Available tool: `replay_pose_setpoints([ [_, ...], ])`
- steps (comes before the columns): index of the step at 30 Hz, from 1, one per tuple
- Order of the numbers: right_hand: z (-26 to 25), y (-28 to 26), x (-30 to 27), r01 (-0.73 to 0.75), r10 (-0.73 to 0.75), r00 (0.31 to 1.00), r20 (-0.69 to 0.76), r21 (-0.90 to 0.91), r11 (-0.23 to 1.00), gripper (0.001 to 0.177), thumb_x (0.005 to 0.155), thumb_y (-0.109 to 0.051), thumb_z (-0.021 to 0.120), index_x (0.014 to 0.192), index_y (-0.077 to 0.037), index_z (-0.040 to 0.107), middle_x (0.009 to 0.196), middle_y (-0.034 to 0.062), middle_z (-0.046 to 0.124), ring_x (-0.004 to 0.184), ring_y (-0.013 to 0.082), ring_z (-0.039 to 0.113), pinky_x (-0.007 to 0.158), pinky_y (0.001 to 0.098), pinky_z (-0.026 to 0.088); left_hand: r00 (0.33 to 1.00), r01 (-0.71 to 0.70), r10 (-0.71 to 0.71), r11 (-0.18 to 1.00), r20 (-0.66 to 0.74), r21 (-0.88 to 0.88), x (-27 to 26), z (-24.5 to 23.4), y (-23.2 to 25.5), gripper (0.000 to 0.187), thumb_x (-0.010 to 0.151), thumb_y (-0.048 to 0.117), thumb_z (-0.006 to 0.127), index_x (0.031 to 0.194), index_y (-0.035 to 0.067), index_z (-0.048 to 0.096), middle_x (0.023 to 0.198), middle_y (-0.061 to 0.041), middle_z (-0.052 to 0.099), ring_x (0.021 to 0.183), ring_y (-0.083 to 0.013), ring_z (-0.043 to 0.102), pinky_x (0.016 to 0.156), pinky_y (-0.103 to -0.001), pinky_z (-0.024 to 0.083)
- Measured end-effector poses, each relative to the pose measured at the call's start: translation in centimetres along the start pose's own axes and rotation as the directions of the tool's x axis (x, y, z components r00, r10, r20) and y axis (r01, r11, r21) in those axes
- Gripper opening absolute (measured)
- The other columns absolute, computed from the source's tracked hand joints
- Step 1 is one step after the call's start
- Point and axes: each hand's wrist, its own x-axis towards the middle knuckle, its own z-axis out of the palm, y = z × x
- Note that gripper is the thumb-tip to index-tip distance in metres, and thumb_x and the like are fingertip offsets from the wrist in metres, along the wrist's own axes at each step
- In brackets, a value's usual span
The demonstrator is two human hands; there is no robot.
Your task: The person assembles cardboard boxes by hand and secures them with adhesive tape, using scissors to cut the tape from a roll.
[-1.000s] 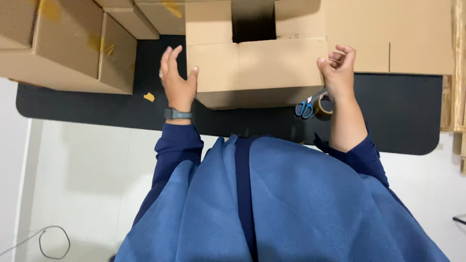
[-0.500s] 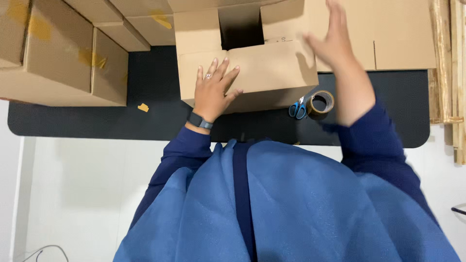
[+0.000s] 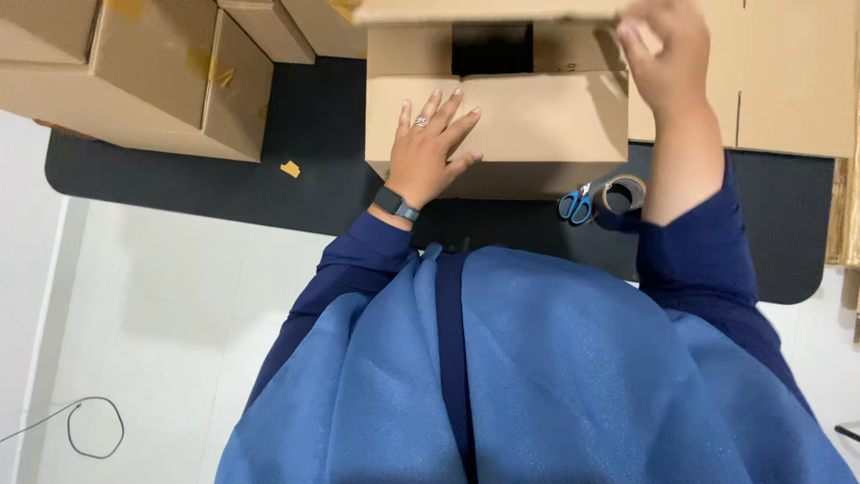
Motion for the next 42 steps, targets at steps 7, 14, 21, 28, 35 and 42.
replay_pose_setpoints([
  [7,2.1,0.4,-4.8,-0.153,0.132,0.977,0.169,0.114,0.982,0.015,0.09,-0.005,0.062,0.102,0.001,0.068,0.106,0.0173,0.059,0.098,0.0292,0.057,0.088,0.0387,0.043,0.993,-0.026,0.038,0.994,0.112,-0.108,0.9,-1.4,-0.3,0.053,0.078,0.043,0.064,0.122,0.02,0.047,0.136,-0.008,0.039,0.127,-0.0349,0.031,0.098,-0.06,0.017],
  [14,2.0,1.0,-6.2,-0.166,0.168,0.964,0.207,-0.027,0.986,0.02,0.096,-0.013,0.059,0.109,0.0,0.065,0.112,0.014,0.059,0.102,0.0332,0.052,0.079,0.0435,0.041,0.941,0.068,-0.062,0.998,0.333,-0.006,4.9,-4.6,1.1,0.084,0.078,0.069,0.046,0.143,0.021,0.021,0.147,-0.013,0.011,0.134,-0.0343,0.006,0.101,-0.064,0.004],
  [21,-0.1,0.0,-9.9,-0.315,0.288,0.946,0.151,0.216,0.924,0.033,0.1,-0.021,0.044,0.123,0.001,0.051,0.118,0.0178,0.049,0.109,0.0304,0.048,0.092,0.0399,0.038,0.869,0.198,-0.203,0.978,0.451,0.059,5.6,-5.3,2.0,0.085,0.074,0.068,0.042,0.142,0.023,0.019,0.148,-0.009,0.006,0.135,-0.0302,0.003,0.102,-0.061,0.001],
  [28,4.4,1.3,-22.1,-0.758,0.88,0.41,0.239,-0.447,0.475,0.032,0.067,-0.02,0.067,0.098,-0.016,0.062,0.113,0.0046,0.057,0.096,0.0348,0.049,0.077,0.0454,0.04,0.914,0.186,-0.181,0.982,0.364,0.02,5.1,-3.9,1.0,0.083,0.073,0.064,0.048,0.141,0.02,0.028,0.147,-0.009,0.01,0.135,-0.031,0.006,0.1,-0.063,0.001],
  [35,9.9,6.5,-33.1,-0.412,0.853,0.417,0.313,-0.772,0.484,0.023,0.069,-0.011,0.053,0.089,-0.017,0.062,0.095,0.0068,0.063,0.113,0.0278,0.046,0.079,0.0445,0.032,0.923,0.183,-0.183,0.983,0.34,0.03,4.9,-3.5,0.7,0.084,0.073,0.065,0.05,0.141,0.021,0.029,0.147,-0.009,0.011,0.135,-0.0314,0.007,0.1,-0.065,0.004],
  [42,4.2,8.6,-28.9,-0.62,0.723,0.674,0.153,-0.415,0.666,0.019,0.064,-0.007,0.066,0.082,-0.012,0.066,0.078,0.0193,0.062,0.073,0.0386,0.057,0.06,0.0413,0.043,0.937,0.157,-0.163,0.987,0.31,0.045,4.7,-2.5,0.0,0.086,0.071,0.071,0.045,0.141,0.023,0.027,0.147,-0.009,0.013,0.135,-0.0312,0.008,0.1,-0.064,0.004],
])
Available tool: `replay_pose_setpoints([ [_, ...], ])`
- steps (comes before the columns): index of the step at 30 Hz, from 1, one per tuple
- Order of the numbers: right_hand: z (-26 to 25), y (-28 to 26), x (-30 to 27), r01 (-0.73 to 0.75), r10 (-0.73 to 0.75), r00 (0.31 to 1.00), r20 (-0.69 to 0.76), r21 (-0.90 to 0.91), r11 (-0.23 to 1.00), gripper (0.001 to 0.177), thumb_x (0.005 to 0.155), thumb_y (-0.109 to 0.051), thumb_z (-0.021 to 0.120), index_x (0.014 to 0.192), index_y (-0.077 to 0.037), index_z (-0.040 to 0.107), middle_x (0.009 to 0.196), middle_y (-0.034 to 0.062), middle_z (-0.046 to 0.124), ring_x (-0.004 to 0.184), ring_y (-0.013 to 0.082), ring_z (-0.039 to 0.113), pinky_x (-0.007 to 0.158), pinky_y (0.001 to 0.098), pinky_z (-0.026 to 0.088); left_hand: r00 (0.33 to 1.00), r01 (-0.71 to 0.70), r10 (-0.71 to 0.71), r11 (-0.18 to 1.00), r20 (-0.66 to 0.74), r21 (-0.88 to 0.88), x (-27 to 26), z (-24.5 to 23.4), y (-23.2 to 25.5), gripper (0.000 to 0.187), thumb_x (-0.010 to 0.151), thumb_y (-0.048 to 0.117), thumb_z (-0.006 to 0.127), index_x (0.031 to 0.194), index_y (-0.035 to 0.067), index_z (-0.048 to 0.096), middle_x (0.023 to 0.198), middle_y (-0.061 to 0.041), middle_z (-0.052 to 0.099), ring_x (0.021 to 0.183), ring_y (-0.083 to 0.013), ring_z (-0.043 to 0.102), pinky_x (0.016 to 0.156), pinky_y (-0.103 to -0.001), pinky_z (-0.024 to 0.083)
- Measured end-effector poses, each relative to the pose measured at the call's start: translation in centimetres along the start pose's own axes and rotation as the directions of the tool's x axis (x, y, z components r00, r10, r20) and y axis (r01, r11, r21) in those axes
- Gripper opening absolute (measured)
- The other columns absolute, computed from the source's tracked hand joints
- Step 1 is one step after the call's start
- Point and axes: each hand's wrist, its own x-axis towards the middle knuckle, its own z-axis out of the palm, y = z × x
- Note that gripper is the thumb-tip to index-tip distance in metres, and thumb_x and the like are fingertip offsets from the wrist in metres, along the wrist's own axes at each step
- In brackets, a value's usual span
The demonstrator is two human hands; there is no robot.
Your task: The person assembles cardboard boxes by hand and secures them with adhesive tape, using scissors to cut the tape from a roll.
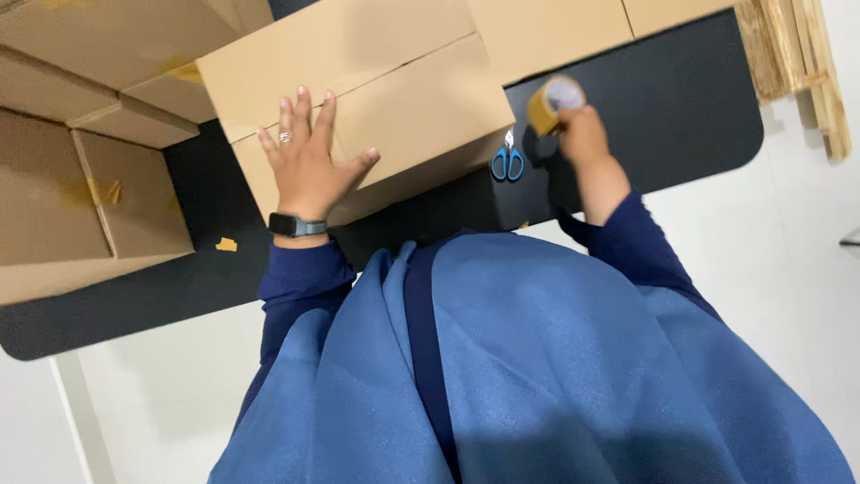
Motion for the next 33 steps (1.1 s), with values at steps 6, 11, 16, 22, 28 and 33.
replay_pose_setpoints([
  [6,-15.9,-10.6,5.0,0.317,-0.286,0.938,-0.195,0.154,0.936,0.024,0.074,0.002,0.069,0.097,-0.005,0.066,0.087,0.015,0.06,0.081,0.0311,0.052,0.065,0.0371,0.038,0.998,0.044,-0.043,0.999,0.037,-0.025,-0.3,-1.5,1.0,0.086,0.071,0.07,0.046,0.139,0.021,0.028,0.147,-0.011,0.013,0.135,-0.0313,0.009,0.101,-0.061,0.003],
  [11,-20.4,-20.9,7.6,0.618,-0.607,0.785,-0.124,0.204,0.759,0.031,0.083,0.008,0.069,0.111,0.002,0.058,0.103,0.016,0.061,0.098,0.0331,0.05,0.081,0.041,0.041,0.992,0.044,-0.055,0.994,-0.112,-0.096,-0.3,0.3,-0.2,0.093,0.069,0.066,0.06,0.138,0.014,0.026,0.144,-0.01,0.027,0.132,-0.0312,0.022,0.101,-0.06,0.008],
  [16,-17.9,-27.9,9.2,0.764,-0.77,0.637,-0.035,0.16,0.625,0.03,0.082,-0.004,0.07,0.111,0.0,0.06,0.1,0.013,0.062,0.097,0.0336,0.048,0.086,0.0425,0.03,0.946,-0.131,-0.006,0.907,-0.324,-0.401,-0.2,1.7,-1.5,0.102,0.058,0.062,0.08,0.127,0.017,0.02,0.132,-0.015,0.049,0.102,-0.0311,0.064,0.103,-0.058,0.0],
  [22,-16.0,-32.8,8.3,0.813,-0.816,0.578,0.023,-0.099,0.574,0.036,0.084,-0.027,0.065,0.116,-0.008,0.062,0.095,0.0058,0.067,0.085,0.0261,0.052,0.075,0.0371,0.024,0.921,-0.149,-0.033,0.891,-0.388,-0.429,0.5,2.7,-2.1,0.094,0.063,0.064,0.075,0.117,0.014,0.018,0.124,-0.017,0.056,0.116,-0.0293,0.055,0.105,-0.055,0.008],
  [28,-14.6,-31.9,8.0,0.85,-0.866,0.494,-0.075,-0.168,0.499,0.04,0.077,-0.025,0.072,0.114,-0.013,0.064,0.094,-0.0002,0.066,0.088,0.0222,0.052,0.078,0.0377,0.027,0.925,-0.139,-0.019,0.913,-0.38,-0.384,1.0,2.7,-2.4,0.031,0.092,0.039,0.032,0.113,0.016,0.033,0.094,0.001,0.062,0.112,-0.0255,0.055,0.102,-0.056,0.009],
  [33,-15.0,-30.9,7.9,0.831,-0.831,0.555,0.023,-0.062,0.553,0.032,0.079,-0.02,0.07,0.109,-0.012,0.061,0.092,0.0025,0.062,0.09,0.0234,0.049,0.085,0.0384,0.025,0.925,-0.178,0.017,0.902,-0.38,-0.393,2.2,5.5,-3.8,0.03,0.095,0.027,0.038,0.123,0.02,0.032,0.107,-0.002,0.067,0.13,-0.0269,0.025,0.103,-0.053,0.002],
])
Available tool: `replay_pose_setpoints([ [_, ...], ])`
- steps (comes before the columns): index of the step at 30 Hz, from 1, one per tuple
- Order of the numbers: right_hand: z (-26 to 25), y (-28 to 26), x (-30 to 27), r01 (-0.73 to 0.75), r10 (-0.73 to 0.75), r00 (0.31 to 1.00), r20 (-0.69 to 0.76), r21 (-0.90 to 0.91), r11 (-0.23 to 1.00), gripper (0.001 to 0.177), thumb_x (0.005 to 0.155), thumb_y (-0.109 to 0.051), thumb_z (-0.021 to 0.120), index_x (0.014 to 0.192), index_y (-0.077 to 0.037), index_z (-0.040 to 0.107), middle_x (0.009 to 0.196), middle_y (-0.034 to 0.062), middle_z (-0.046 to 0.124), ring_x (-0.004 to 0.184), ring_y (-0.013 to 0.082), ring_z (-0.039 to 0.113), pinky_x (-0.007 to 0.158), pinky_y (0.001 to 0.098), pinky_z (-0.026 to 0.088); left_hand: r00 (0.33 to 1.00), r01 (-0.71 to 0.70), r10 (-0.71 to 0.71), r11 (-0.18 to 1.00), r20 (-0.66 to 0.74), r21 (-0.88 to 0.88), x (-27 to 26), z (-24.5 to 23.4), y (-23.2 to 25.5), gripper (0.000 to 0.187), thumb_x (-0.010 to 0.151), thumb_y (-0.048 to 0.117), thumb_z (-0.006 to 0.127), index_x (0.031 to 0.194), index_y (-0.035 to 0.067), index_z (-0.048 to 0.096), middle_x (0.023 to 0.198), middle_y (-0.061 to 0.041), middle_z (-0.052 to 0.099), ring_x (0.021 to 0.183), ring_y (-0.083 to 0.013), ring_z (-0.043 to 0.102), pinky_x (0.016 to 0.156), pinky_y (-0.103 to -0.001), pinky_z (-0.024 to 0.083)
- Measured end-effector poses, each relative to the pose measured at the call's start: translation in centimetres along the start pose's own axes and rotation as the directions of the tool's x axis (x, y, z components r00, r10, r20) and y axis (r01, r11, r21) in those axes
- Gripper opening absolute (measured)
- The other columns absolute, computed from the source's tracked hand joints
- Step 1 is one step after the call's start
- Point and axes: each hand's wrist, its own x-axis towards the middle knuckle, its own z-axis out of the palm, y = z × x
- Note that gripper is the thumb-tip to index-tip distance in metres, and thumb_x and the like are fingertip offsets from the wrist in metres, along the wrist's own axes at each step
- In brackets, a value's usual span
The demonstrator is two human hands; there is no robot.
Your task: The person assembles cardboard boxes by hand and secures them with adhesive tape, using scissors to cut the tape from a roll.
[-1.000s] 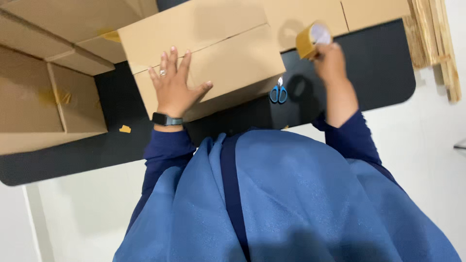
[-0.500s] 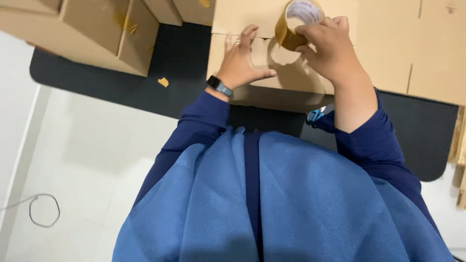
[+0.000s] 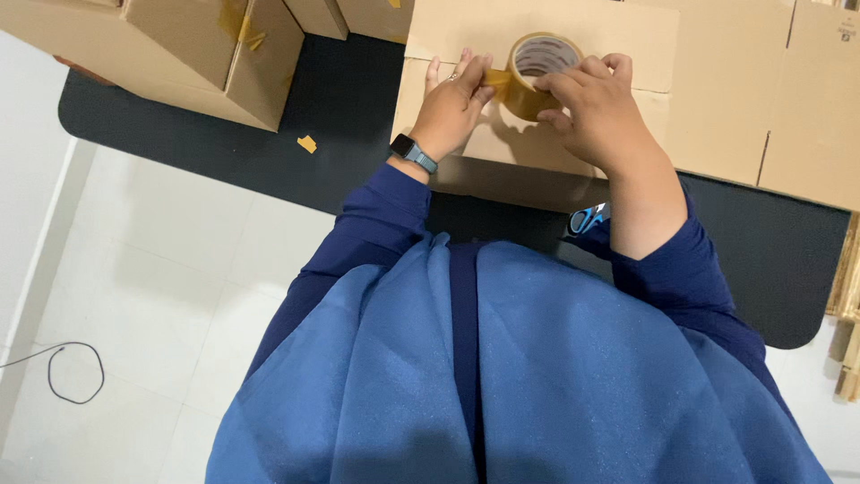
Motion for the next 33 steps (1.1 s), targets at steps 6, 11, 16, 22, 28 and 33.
replay_pose_setpoints([
  [6,-0.3,1.7,-2.3,0.035,-0.034,0.998,-0.043,0.014,0.999,0.018,0.076,-0.011,0.068,0.091,-0.012,0.058,0.086,-0.0013,0.057,0.091,0.0239,0.052,0.101,0.0435,0.023,1.0,0.027,-0.026,0.996,0.003,-0.082,0.0,-0.2,-0.7,0.033,0.092,0.018,0.043,0.125,0.018,0.04,0.114,-0.009,0.062,0.125,-0.03,0.036,0.105,-0.053,0.0],
  [11,-0.2,5.4,-5.9,-0.022,0.02,0.999,0.03,0.062,0.998,0.027,0.066,0.001,0.069,0.091,-0.004,0.06,0.108,0.009,0.064,0.111,0.0297,0.056,0.115,0.0549,0.01,0.998,0.055,-0.054,0.969,0.011,-0.239,-0.3,-2.4,0.8,0.006,0.093,0.014,0.039,0.099,0.015,0.038,0.109,-0.001,0.063,0.087,-0.0243,0.067,0.105,-0.052,0.005],
  [16,-3.1,3.1,-5.2,-0.204,0.197,0.979,0.056,0.35,0.914,0.037,0.077,-0.026,0.041,0.098,0.002,0.052,0.133,0.0233,0.043,0.13,0.0456,0.012,0.098,0.069,0.019,1.0,0.021,-0.024,0.987,-0.018,-0.158,0.2,-1.8,0.4,0.011,0.092,0.014,0.042,0.101,0.018,0.036,0.074,0.001,0.065,0.067,-0.0264,0.064,0.1,-0.055,0.014],
  [22,-1.0,-0.7,-3.5,-0.363,0.422,0.904,-0.07,0.398,0.843,0.054,0.061,-0.044,0.084,0.083,-0.003,0.057,0.132,0.0181,0.034,0.126,0.0417,0.023,0.101,0.0592,0.025,0.993,0.115,-0.103,0.968,0.062,-0.221,0.1,-3.8,1.8,0.006,0.092,0.014,0.039,0.098,0.014,0.04,0.102,-0.007,0.066,0.095,-0.0263,0.065,0.104,-0.051,0.015],
  [28,-2.2,1.8,-4.3,-0.071,0.086,0.996,-0.006,0.52,0.851,0.021,0.081,-0.012,0.069,0.079,0.001,0.052,0.134,0.0209,0.036,0.125,0.0388,0.038,0.103,0.0511,0.032,0.998,0.019,-0.002,0.968,0.069,-0.25,-0.3,-5.3,-1.0,0.015,0.094,0.018,0.04,0.107,0.011,0.042,0.113,-0.01,0.062,0.102,-0.0277,0.061,0.079,-0.029,0.043],
  [33,-3.1,4.5,-6.1,-0.089,0.089,0.996,0.023,0.484,0.87,0.019,0.08,-0.006,0.067,0.089,0.003,0.054,0.138,0.0247,0.029,0.123,0.0393,0.038,0.095,0.0471,0.038,0.999,0.026,-0.017,0.957,0.035,-0.289,0.1,-6.8,0.0,0.007,0.095,0.016,0.033,0.093,0.01,0.037,0.099,-0.015,0.062,0.106,-0.0289,0.06,0.07,-0.03,0.047],
])
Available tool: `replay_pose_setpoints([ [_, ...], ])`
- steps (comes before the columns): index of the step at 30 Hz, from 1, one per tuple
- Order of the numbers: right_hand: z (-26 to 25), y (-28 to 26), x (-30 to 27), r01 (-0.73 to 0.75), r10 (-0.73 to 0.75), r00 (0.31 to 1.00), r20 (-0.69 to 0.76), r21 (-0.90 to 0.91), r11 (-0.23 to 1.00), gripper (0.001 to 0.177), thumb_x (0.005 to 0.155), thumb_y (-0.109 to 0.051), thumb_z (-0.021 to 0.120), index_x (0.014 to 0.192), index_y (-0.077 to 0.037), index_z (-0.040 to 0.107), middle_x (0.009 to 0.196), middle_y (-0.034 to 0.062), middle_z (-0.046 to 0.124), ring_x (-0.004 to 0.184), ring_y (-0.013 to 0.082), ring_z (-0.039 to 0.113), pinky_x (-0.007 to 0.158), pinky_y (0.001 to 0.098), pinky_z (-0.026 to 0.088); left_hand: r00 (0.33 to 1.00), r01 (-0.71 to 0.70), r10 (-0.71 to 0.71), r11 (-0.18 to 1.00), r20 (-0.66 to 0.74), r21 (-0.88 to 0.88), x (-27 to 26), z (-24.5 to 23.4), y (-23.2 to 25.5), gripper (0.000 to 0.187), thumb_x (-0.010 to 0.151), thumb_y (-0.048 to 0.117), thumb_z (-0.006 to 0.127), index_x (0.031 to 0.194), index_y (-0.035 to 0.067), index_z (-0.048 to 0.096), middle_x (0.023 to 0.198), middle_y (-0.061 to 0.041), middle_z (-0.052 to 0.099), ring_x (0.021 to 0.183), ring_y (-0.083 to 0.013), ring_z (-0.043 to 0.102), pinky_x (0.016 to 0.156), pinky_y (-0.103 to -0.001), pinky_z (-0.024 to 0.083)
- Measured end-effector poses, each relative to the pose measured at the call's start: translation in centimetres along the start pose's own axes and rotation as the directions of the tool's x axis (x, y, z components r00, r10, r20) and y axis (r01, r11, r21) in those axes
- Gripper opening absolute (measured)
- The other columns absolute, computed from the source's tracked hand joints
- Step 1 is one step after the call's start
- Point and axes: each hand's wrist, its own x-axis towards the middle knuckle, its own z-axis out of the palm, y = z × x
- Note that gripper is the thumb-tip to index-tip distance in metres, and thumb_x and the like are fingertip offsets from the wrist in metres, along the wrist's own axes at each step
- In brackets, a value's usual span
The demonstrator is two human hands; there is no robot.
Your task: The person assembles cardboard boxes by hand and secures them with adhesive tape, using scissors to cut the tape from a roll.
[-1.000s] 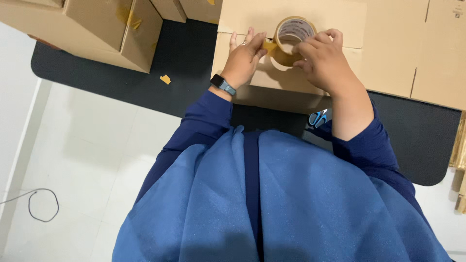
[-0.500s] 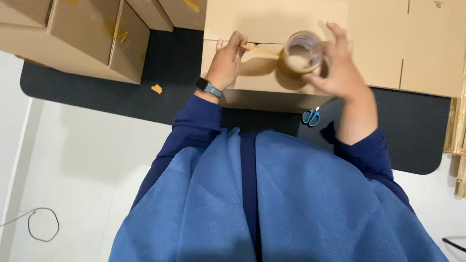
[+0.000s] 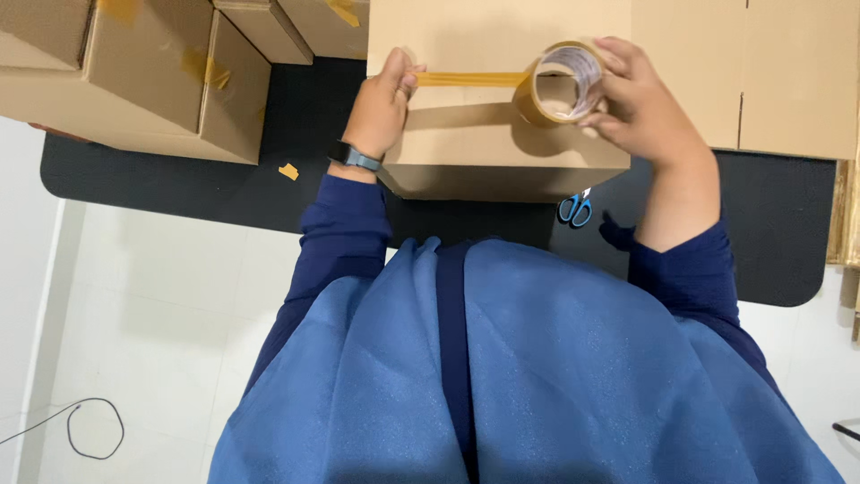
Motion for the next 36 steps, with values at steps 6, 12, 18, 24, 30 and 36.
replay_pose_setpoints([
  [6,0.0,-2.1,0.8,-0.293,0.294,0.956,-0.002,-0.057,0.954,0.063,0.072,-0.04,0.062,0.114,0.005,0.05,0.138,0.0277,0.024,0.126,0.0445,0.029,0.102,0.0541,0.026,0.998,0.043,-0.04,0.997,-0.046,0.066,0.3,0.2,-1.6,0.006,0.093,0.012,0.039,0.089,0.013,0.036,0.066,-0.008,0.05,0.057,-0.0241,0.049,0.055,-0.032,0.036],
  [12,2.8,-0.3,1.6,-0.121,0.075,0.956,-0.282,-0.149,0.981,0.043,0.078,-0.036,0.076,0.086,0.003,0.058,0.124,0.023,0.042,0.115,0.0401,0.04,0.093,0.0538,0.036,0.999,-0.045,0.042,0.994,-0.031,-0.097,-0.4,-0.6,0.1,0.006,0.095,0.012,0.032,0.091,0.01,0.036,0.096,-0.014,0.064,0.11,-0.0255,0.058,0.072,-0.027,0.046],
  [18,0.8,1.1,0.8,0.017,-0.02,0.991,-0.13,-0.025,1.0,0.021,0.088,-0.009,0.066,0.083,0.004,0.05,0.128,0.0268,0.038,0.121,0.0424,0.042,0.098,0.0489,0.036,1.0,-0.002,0.001,0.995,0.011,0.104,0.1,-0.6,-3.0,0.006,0.093,0.013,0.041,0.095,0.01,0.036,0.071,-0.011,0.05,0.062,-0.028,0.048,0.057,-0.033,0.036],
  [24,-2.4,1.2,-0.9,-0.032,0.025,0.991,-0.128,-0.055,0.998,0.014,0.091,-0.003,0.061,0.1,0.007,0.059,0.132,0.0264,0.041,0.119,0.0453,0.046,0.099,0.0543,0.04,1.0,0.011,-0.011,0.995,-0.002,0.099,-0.1,-1.6,-1.8,0.006,0.094,0.015,0.038,0.098,0.01,0.036,0.07,-0.009,0.049,0.06,-0.0247,0.046,0.057,-0.033,0.034],
  [30,-2.0,-1.0,-0.8,-0.219,0.215,0.975,-0.063,-0.061,0.974,0.055,0.092,-0.043,0.044,0.107,0.009,0.052,0.131,0.0314,0.034,0.117,0.0458,0.04,0.09,0.0536,0.041,0.998,-0.001,0.009,0.992,-0.061,0.129,0.2,-0.6,-3.2,0.007,0.093,0.015,0.041,0.095,0.011,0.036,0.07,-0.01,0.05,0.059,-0.0287,0.05,0.055,-0.035,0.035],
  [36,0.4,-1.7,-0.2,-0.233,0.209,0.963,-0.169,-0.134,0.963,0.06,0.072,-0.033,0.076,0.105,0.009,0.05,0.124,0.0283,0.039,0.118,0.042,0.039,0.096,0.0511,0.036,0.996,-0.067,0.068,0.998,-0.055,0.017,-0.2,-2.0,-0.6,0.016,0.096,0.027,0.032,0.091,0.012,0.035,0.077,-0.012,0.057,0.081,-0.0262,0.057,0.062,-0.031,0.041],
])
